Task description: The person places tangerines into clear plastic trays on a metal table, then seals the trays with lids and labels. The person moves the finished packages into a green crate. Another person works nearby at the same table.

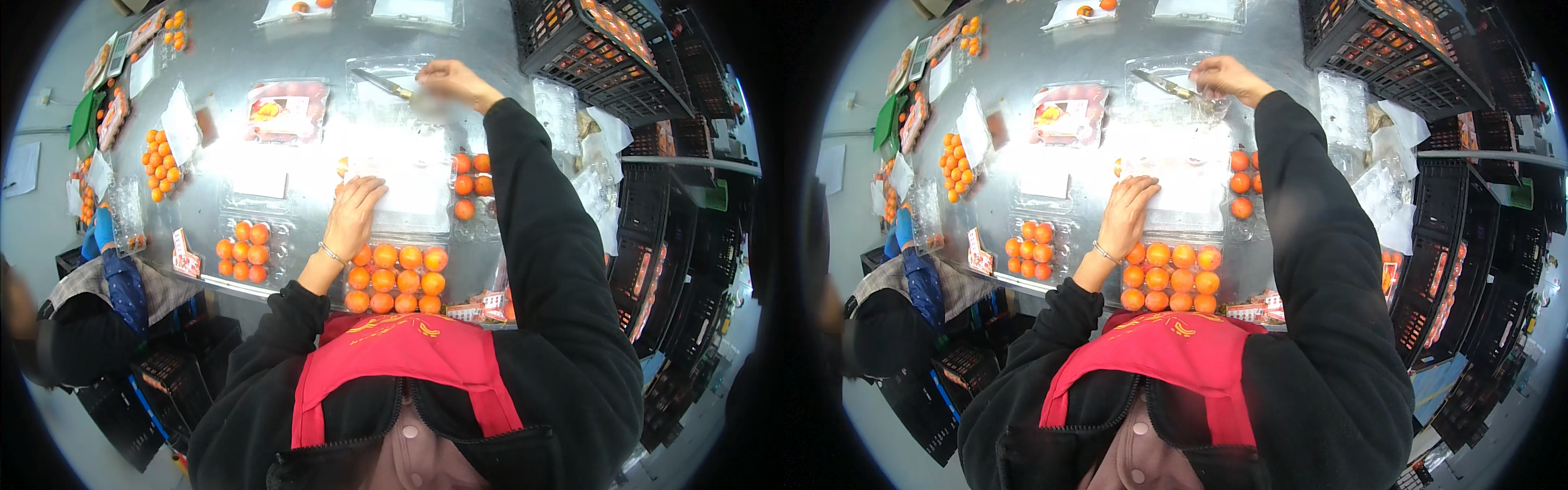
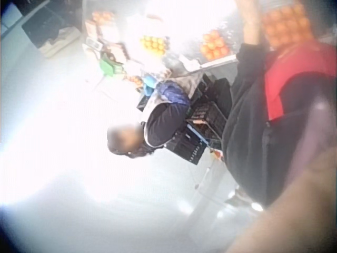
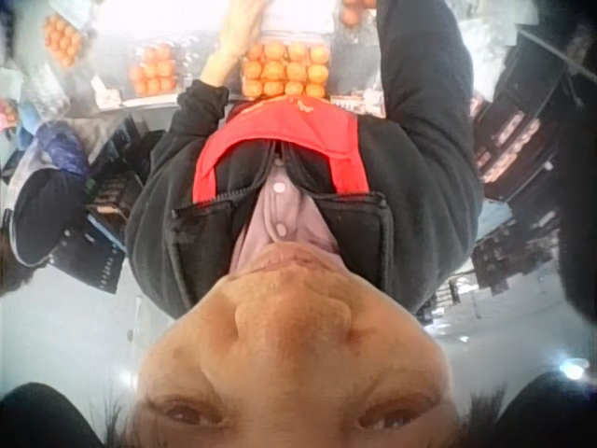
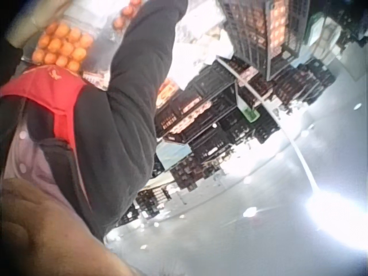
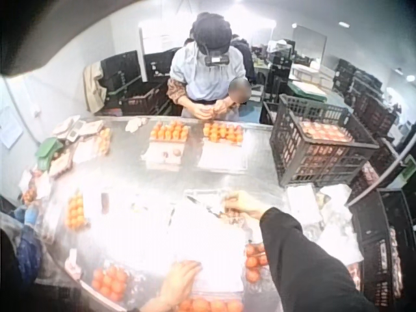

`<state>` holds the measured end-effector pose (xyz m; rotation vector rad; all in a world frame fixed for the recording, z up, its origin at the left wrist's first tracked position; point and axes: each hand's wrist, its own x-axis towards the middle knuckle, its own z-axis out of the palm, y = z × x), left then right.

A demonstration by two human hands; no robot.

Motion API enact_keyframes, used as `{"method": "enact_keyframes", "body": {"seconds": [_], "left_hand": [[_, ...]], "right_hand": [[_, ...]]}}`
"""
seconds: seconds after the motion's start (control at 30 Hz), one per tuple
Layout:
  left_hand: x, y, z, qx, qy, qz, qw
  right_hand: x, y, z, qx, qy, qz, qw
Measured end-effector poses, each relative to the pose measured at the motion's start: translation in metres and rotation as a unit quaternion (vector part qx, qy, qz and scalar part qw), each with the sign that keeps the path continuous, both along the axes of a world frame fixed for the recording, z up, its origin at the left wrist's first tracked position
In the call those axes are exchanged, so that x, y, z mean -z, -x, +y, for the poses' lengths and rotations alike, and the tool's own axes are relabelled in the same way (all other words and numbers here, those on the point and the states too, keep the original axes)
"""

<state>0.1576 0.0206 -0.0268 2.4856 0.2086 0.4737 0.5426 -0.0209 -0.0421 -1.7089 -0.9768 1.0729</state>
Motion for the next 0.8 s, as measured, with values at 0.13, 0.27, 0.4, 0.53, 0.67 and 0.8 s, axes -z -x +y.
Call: {"method": "enact_keyframes", "body": {"seconds": [0.13,0.27,0.4,0.53,0.67,0.8], "left_hand": [[-0.004,0.0,-0.001,-0.004,-0.001,0.011,1.0],[-0.003,-0.002,-0.001,-0.001,-0.021,0.005,1.0],[0.004,-0.001,0.003,0.003,-0.003,-0.001,1.0],[0.013,0.0,0.009,-0.004,0.06,-0.076,0.995],[0.018,0.0,0.008,-0.049,0.047,-0.136,0.988],[0.01,0.022,0.002,-0.143,0.063,-0.202,0.967]], "right_hand": [[0.024,0.021,0.015,-0.077,0.106,-0.383,0.914],[0.024,0.021,0.019,-0.087,0.134,-0.465,0.871],[-0.026,-0.005,-0.003,0.067,0.095,-0.459,0.881],[-0.081,0.03,-0.054,0.294,-0.193,-0.403,0.845],[-0.063,0.157,-0.111,0.172,-0.188,-0.416,0.873],[-0.027,0.231,-0.136,0.07,-0.048,-0.495,0.864]]}}
